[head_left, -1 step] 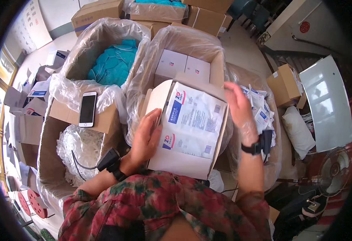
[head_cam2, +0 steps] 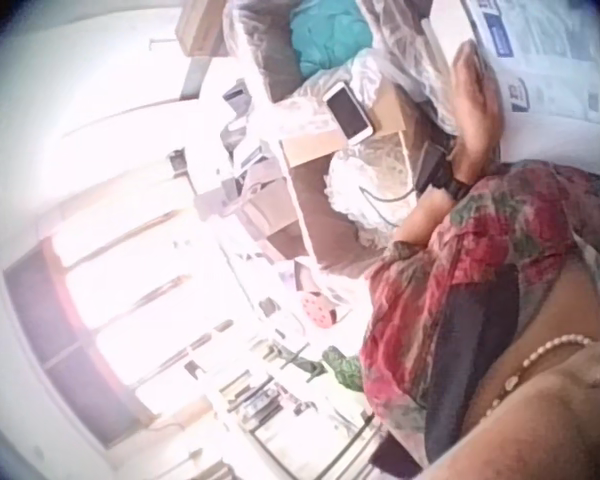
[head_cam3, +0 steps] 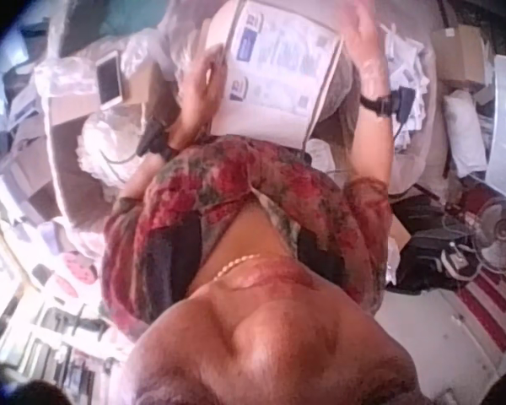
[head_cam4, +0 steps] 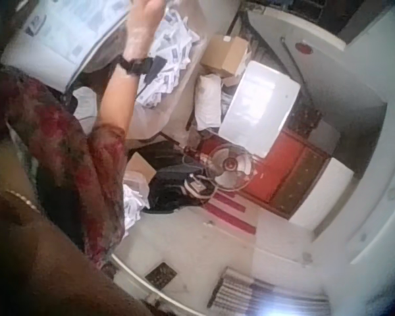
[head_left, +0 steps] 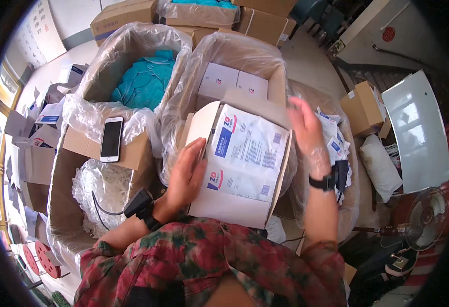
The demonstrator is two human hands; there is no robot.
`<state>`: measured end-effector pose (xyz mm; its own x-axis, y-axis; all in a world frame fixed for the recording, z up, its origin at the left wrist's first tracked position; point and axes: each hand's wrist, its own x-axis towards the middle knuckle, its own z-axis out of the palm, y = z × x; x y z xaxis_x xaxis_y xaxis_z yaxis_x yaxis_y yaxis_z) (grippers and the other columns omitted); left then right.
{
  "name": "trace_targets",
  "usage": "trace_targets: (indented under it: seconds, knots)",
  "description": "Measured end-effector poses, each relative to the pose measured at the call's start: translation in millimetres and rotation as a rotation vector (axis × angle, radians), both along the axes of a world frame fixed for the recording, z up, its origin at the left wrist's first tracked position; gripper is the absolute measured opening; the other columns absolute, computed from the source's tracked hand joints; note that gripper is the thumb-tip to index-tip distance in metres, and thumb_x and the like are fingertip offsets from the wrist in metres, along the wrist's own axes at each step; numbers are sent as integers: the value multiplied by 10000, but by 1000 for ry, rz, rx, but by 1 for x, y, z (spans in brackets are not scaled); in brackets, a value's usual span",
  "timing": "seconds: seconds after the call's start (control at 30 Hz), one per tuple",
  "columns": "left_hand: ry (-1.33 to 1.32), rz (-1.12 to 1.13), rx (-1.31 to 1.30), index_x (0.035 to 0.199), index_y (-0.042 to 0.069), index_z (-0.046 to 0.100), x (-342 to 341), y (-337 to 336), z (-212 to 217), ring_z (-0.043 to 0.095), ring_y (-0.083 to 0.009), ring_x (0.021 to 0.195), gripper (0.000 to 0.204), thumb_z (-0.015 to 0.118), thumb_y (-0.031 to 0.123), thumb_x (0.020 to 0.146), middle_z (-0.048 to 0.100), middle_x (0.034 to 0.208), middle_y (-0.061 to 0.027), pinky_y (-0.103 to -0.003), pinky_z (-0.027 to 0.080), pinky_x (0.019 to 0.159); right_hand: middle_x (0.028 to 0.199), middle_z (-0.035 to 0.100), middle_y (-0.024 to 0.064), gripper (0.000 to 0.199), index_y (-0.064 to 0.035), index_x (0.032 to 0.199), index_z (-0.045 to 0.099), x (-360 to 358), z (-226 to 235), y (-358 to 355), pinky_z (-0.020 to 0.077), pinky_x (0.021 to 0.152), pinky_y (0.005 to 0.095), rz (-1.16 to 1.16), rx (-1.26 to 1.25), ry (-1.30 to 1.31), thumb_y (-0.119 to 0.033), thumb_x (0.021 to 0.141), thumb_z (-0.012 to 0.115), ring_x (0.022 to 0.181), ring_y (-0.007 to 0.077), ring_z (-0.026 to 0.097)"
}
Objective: Packing face masks into white boxes and organizing shipping cartons.
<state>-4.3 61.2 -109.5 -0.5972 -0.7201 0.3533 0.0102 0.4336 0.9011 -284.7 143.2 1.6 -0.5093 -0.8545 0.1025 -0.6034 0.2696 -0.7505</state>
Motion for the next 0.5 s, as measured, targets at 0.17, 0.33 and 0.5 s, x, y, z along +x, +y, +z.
trace_targets:
  seconds: [0.17,0.33,0.5]
  knots:
    - [23,-28,26,1293,-35,435,-4,-2,-1,456,-307,1230,430,512,-13,871,469,1295,-200,-349,355,1028,1202,557,148,341,-91,1180,552,-22,0,-40,442,912,402,-5,-179,793,-135,846,603,1094,332,533]
    - [16,-32,58,1290,-35,436,-3,-2,4,450,-300,1235,428,515,-14,870,458,1302,-196,-341,352,1029,1268,510,164,370,16,1195,522,13,-27,-52,401,993,411,137,-201,928,-165,875,553,1153,347,498]
    - [6,-9,42,1276,-41,442,-4,-1,4,444,-310,1240,422,520,-20,861,461,1294,-204,-346,341,1040,1201,556,202,427,1,1155,565,15,-42,-49,431,930,405,237,-77,691,-354,924,503,1086,349,543]
